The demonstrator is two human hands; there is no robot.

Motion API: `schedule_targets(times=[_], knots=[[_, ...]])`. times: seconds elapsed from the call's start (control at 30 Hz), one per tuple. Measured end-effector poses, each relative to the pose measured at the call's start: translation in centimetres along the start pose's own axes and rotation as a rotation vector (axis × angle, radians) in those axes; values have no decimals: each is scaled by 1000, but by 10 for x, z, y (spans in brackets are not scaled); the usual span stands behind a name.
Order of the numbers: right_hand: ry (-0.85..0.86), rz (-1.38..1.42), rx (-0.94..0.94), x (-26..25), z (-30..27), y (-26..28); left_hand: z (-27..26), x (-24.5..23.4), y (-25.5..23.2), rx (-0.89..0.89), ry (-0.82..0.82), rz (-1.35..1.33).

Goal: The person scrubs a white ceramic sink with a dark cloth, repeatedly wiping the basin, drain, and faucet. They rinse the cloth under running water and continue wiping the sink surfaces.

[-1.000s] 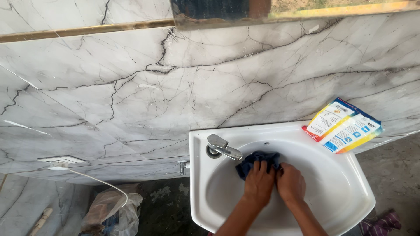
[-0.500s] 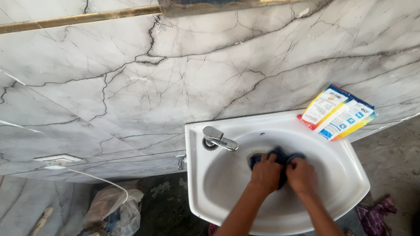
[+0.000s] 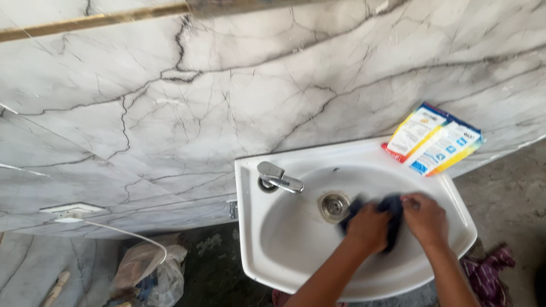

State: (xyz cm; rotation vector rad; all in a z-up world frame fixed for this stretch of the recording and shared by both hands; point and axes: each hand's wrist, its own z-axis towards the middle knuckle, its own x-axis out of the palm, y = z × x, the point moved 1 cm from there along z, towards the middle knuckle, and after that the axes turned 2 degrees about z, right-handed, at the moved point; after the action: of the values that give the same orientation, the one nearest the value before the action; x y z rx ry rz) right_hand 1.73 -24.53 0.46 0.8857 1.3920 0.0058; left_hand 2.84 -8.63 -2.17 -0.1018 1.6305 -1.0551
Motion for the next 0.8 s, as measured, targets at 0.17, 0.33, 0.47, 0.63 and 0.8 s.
schedule_targets(times=[0.17,0.33,0.47,0.63,0.8], knots=[[-77,-38,-17,-18,-5,17,23,18,-1,279,249,-314],[-51,7,-39,-18,-15,23,-12,-53,68,273,1056,221],[19,-51,22,-5,-13,20,-33,-95,80,-47,1000,534],[109,65,-16,-6,-8,-3,-24,-38,4,307,538,169],[-25,257,-29,-14,-1,-8,-8,9,-41,164,-99,-46]])
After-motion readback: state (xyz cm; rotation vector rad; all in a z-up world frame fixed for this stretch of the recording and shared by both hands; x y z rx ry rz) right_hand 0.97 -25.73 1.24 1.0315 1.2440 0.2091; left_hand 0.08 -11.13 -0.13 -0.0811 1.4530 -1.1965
